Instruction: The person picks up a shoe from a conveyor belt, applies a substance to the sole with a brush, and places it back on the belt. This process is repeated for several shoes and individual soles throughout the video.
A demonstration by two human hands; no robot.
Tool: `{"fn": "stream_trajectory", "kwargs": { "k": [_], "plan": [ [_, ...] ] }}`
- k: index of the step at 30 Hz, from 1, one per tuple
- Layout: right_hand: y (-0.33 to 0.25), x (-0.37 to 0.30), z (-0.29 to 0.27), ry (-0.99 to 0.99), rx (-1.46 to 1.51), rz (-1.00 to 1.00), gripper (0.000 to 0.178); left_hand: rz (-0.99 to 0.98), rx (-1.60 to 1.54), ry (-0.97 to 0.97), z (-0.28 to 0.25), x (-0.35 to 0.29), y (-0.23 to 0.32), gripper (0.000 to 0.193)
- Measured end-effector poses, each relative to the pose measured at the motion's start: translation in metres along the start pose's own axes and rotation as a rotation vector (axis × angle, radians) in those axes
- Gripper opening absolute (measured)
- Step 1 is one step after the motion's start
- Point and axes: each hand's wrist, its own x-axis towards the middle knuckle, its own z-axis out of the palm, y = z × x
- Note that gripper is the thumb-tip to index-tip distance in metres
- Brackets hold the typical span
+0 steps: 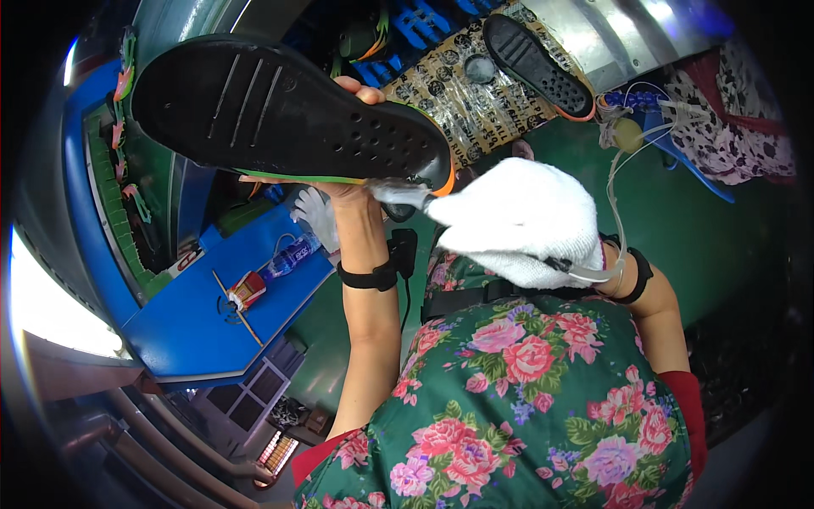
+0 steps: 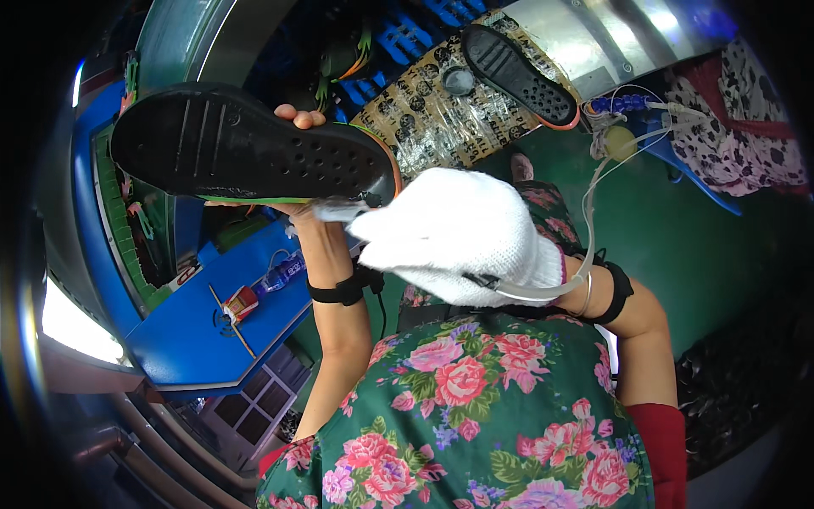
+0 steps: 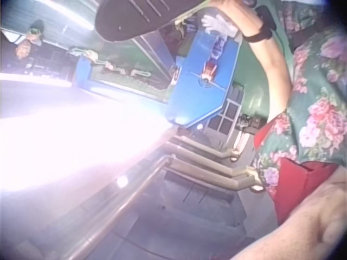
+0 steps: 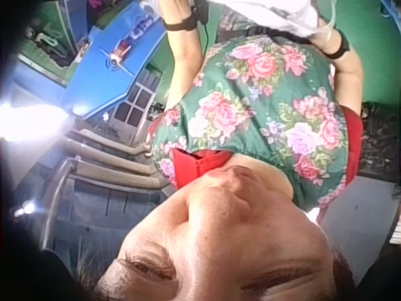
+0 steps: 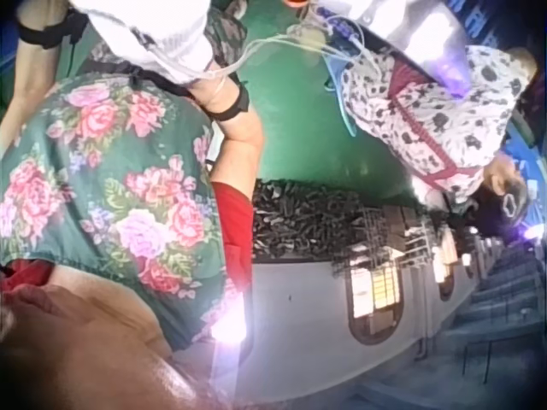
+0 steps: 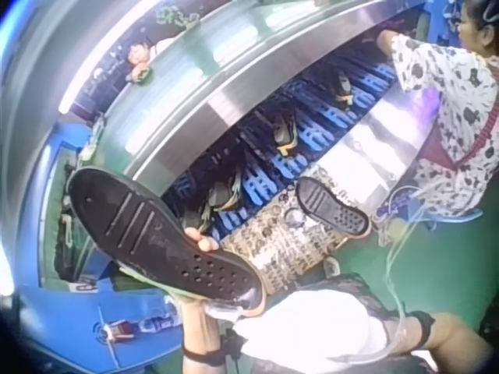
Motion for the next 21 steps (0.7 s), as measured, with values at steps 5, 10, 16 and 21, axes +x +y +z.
{"fn": "stream_trajectory", "kwargs": {
  "k": [5, 10, 16, 21],
  "plan": [
    [0.000, -0.002, 0.008, 0.037, 0.108, 0.068, 0.027, -0.074, -0.109, -0.006, 0.002, 0.003, -0.009, 0.115],
    [0.008, -0.001, -0.015, 0.090, 0.162, 0.219, 0.021, -0.009, -0.078, 0.156, -0.007, 0.001, -0.013, 0.124],
    [0.012, -0.014, -0.017, 0.099, -0.012, 0.204, 0.023, -0.011, -0.010, -0.008, 0.003, 0.014, -0.017, 0.114],
    [0.015, -0.012, -0.017, 0.028, 0.327, 0.253, 0.019, -0.274, 0.149, -0.061, -0.013, 0.020, -0.007, 0.109]
  ]
}}
